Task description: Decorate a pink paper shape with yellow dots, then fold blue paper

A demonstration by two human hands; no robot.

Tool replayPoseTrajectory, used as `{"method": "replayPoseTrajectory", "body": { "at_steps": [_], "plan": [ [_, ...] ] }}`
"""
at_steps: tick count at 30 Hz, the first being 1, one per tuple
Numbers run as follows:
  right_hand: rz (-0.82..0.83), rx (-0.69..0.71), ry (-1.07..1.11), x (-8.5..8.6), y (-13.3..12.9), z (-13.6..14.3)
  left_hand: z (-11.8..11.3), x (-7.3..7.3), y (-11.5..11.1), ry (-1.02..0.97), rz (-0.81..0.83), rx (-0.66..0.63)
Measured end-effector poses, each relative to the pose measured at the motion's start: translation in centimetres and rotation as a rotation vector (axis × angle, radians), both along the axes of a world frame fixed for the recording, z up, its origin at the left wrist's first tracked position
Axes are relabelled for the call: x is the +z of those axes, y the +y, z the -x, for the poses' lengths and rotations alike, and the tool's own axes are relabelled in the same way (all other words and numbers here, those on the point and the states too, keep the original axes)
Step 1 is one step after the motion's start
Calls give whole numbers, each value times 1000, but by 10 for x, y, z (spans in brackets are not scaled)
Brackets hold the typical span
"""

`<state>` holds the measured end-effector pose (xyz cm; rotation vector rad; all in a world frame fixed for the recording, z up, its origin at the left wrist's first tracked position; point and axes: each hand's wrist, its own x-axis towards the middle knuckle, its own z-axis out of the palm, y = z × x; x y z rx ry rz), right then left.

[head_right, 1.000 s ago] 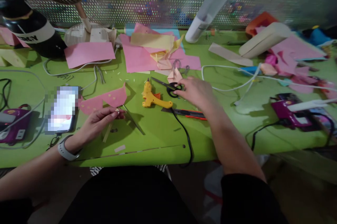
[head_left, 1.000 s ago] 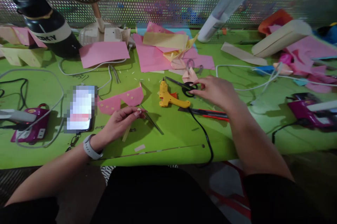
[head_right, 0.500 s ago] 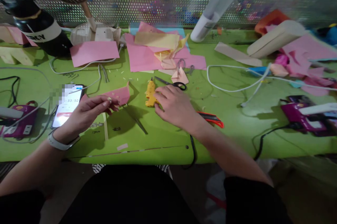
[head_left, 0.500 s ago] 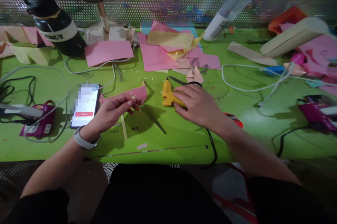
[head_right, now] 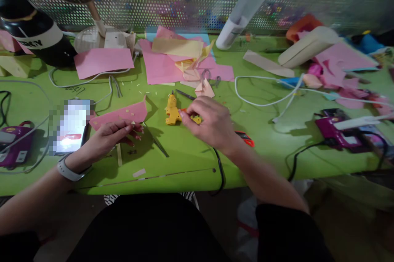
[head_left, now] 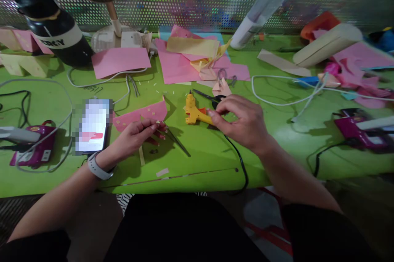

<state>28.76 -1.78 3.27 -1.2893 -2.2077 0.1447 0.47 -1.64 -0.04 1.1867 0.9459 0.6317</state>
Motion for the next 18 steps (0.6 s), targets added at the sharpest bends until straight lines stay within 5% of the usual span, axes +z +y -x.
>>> {"method": "replayPoseTrajectory", "body": {
  "at_steps": [4,9,14,18],
  "plan": [
    [244,159,-294,-19,-13,20,0,0,2,20,-14,31],
    [321,210,-532,-39,-28,37,-2,-3,0,26,12,-4],
    [335,81,-542,-23,-32,2,-2,-8,0,25,38,-18],
    [298,-5,-309,4,-37,-23,-3,-11,0,-16,69,5]
  ]
}}
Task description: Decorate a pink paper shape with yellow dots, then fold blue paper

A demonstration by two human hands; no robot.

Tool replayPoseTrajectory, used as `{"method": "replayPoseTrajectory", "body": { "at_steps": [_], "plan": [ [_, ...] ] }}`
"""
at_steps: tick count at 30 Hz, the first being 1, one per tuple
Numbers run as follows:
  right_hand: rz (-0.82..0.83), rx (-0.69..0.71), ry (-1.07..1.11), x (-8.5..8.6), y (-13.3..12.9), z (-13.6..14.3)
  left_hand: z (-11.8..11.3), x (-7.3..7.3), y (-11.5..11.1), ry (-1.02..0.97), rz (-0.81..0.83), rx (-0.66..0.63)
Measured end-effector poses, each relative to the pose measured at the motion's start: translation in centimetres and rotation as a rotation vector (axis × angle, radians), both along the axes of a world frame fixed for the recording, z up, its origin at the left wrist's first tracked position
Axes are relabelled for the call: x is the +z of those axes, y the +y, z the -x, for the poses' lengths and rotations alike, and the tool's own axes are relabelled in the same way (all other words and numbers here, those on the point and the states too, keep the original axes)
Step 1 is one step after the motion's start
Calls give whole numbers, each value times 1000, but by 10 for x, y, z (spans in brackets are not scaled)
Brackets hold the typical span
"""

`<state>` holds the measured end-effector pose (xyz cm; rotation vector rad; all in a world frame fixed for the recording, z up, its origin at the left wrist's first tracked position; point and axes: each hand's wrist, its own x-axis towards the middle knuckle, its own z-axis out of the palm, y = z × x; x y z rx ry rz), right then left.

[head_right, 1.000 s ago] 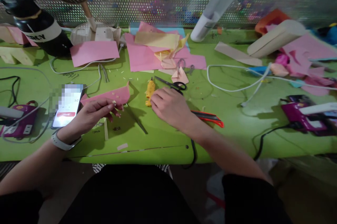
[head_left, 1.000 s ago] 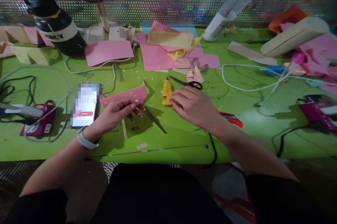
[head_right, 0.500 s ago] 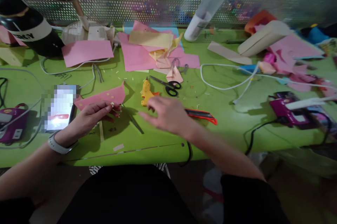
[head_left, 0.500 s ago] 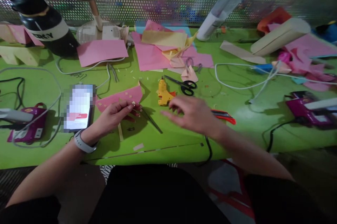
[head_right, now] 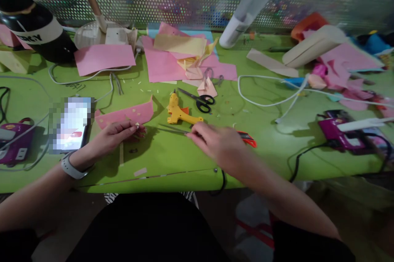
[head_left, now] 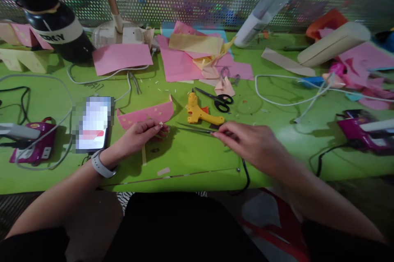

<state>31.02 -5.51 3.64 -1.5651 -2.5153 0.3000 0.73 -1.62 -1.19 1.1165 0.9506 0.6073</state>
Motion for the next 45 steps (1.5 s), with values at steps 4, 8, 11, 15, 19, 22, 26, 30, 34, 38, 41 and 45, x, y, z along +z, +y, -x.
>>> {"method": "replayPoseTrajectory", "body": {
  "at_steps": [4,8,11,15,19,22,26,30,34,38,41,45],
  "plan": [
    [-151,-83,180,28,0,-2,0,1,0,-2,13,10],
    [-102,-157,349,36,12,12,0,2,-1,-17,39,14],
    [79,-157,448,31,26,22,-1,1,-1,-27,70,38],
    [505,-13,507,22,41,22,-2,0,-1,-29,88,51],
    [599,71,397,11,48,14,-2,-1,-2,-28,57,21],
    [615,59,417,3,51,12,-2,-2,-3,-24,33,9],
    [626,-26,702,-5,57,17,-2,-4,-2,-40,-10,-3],
    [588,-182,1187,-18,58,34,-2,-6,-2,-76,-48,-18],
    [625,-265,1385,-36,52,51,-2,-4,-4,-79,-43,20],
    [569,-311,1439,-46,48,57,-3,-3,-6,-96,-26,32],
    [540,-327,1448,-48,48,57,-3,-4,-6,-127,-21,34],
    [526,-327,1436,-49,49,57,-4,-4,-7,-132,-24,29]
  ]
}}
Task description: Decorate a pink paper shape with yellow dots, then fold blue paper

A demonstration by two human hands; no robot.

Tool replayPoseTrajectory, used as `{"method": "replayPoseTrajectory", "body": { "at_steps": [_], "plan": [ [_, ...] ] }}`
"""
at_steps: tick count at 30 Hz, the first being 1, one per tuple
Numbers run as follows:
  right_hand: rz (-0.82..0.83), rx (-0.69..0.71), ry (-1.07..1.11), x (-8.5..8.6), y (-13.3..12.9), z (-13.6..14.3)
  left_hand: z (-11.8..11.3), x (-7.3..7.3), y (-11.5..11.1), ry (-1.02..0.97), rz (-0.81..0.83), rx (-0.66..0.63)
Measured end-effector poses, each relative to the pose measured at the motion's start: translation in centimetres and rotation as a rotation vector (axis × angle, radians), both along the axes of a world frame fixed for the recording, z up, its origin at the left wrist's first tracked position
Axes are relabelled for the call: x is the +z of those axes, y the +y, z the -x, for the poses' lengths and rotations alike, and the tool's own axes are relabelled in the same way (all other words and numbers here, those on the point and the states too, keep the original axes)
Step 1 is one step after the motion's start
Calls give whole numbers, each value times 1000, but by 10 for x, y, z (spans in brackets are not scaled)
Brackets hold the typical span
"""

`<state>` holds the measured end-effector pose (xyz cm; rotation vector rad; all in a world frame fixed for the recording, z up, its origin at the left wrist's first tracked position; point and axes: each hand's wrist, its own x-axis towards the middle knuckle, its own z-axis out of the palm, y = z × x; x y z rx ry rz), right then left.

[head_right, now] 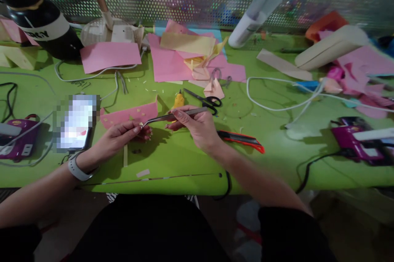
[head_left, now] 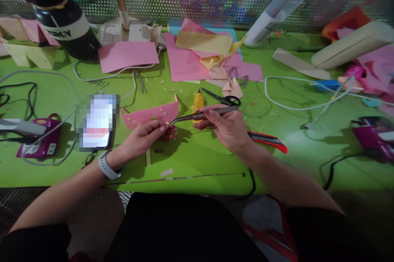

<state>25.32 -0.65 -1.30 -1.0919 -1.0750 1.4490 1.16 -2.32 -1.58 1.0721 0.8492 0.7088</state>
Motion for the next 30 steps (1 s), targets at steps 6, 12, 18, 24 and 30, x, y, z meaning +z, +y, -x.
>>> {"method": "replayPoseTrajectory", "body": {
  "at_steps": [6,12,18,24,30],
  "plan": [
    [-3,6,28,-1,0,0,0,-1,-1,19,-14,-14],
    [-5,-12,25,-1,-1,0,-1,1,-2,4,-6,-25],
    [-8,25,36,-2,-1,-2,-1,2,-2,25,4,-34],
    [10,8,-11,-3,-1,-2,-1,1,-2,35,-7,-35],
    [26,8,27,-2,-1,0,-2,1,-2,21,16,-40]
  ]
}}
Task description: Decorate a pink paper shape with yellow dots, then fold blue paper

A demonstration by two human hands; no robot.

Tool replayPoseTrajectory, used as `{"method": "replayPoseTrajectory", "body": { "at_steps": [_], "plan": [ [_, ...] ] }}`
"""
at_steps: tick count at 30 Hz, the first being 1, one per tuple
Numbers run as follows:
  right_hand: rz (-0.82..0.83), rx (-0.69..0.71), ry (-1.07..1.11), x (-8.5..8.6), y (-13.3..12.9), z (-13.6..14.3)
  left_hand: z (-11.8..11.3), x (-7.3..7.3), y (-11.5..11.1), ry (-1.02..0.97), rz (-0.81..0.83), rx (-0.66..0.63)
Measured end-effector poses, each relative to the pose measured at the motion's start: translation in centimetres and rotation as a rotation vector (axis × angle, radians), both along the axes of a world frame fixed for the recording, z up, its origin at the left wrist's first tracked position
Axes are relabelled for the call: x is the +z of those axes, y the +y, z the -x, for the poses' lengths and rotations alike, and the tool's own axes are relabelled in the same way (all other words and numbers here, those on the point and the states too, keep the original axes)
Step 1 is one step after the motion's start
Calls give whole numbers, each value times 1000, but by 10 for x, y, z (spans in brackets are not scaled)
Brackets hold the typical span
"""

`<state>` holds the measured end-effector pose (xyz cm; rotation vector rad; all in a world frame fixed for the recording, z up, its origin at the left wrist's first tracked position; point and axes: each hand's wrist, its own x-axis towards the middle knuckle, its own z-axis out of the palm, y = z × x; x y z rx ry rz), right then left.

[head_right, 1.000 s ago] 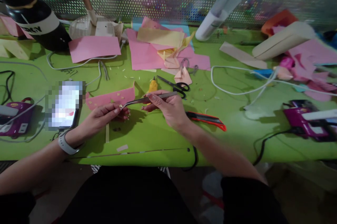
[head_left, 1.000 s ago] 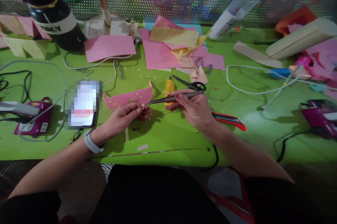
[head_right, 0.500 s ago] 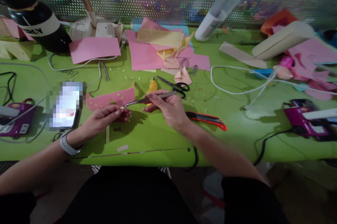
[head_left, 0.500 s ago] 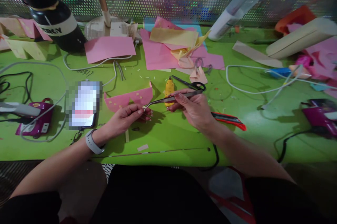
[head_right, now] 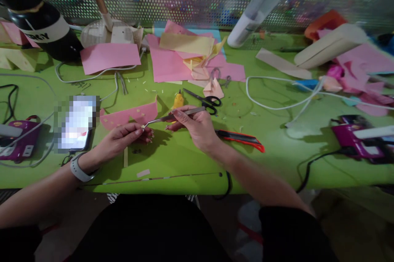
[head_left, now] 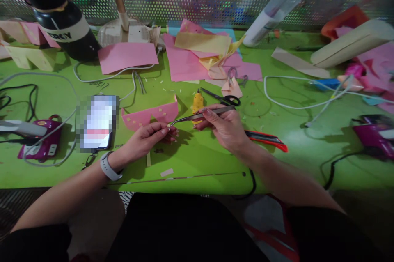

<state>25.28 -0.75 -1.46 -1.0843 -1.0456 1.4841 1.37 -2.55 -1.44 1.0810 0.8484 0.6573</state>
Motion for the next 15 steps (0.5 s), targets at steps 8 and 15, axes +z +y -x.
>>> {"method": "replayPoseTrajectory", "body": {
  "at_steps": [8,15],
  "plan": [
    [-2,-28,-1,0,-2,4,-1,-2,-1,45,-15,-7],
    [-47,-82,-18,7,1,-2,6,17,2,161,-109,-35]
  ]
}}
